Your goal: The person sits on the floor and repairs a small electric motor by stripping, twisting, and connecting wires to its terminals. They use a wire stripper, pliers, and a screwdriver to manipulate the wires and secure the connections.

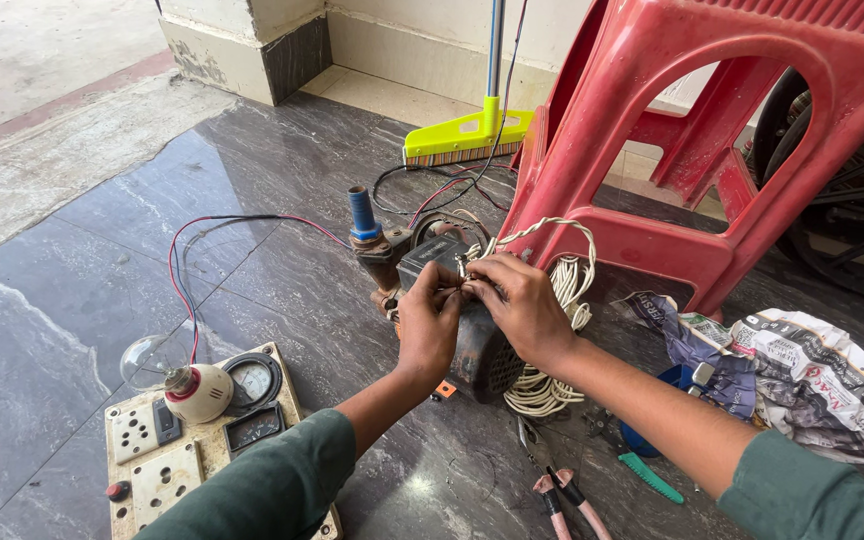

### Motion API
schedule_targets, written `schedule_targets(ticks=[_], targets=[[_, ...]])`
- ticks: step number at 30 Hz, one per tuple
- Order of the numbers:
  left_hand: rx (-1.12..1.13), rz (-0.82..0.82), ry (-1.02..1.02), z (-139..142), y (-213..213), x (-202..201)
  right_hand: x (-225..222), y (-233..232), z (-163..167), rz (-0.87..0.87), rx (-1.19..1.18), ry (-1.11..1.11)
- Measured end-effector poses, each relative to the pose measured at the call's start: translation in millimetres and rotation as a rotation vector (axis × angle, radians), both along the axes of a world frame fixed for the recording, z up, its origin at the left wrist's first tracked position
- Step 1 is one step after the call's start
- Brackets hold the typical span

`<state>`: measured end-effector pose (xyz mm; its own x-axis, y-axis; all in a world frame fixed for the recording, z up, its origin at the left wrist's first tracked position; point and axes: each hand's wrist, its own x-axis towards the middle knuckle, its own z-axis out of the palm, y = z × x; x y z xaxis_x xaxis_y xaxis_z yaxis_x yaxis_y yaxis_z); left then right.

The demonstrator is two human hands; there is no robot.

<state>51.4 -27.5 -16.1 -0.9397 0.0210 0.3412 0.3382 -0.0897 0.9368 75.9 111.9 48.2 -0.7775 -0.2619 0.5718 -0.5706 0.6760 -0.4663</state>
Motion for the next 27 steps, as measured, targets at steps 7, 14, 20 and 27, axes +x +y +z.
schedule_targets(ticks=[7, 14, 20, 27], targets=[[-0.086, 0.031, -0.054, 10, -4, 6, -3, 2, -2, 0.024, -0.002, 0.023], [-0.1, 0.064, -0.037, 7, -1, 3, -14, 4, -6, 0.039, -0.072, -0.04], [-0.097, 0.069, -0.015, 2, 0, 0, -17, 10, -2, 0.033, -0.081, -0.12], [-0.025, -0.002, -0.034, -3, -8, -5, -14, 6, 9, 0.075, -0.024, -0.082]])
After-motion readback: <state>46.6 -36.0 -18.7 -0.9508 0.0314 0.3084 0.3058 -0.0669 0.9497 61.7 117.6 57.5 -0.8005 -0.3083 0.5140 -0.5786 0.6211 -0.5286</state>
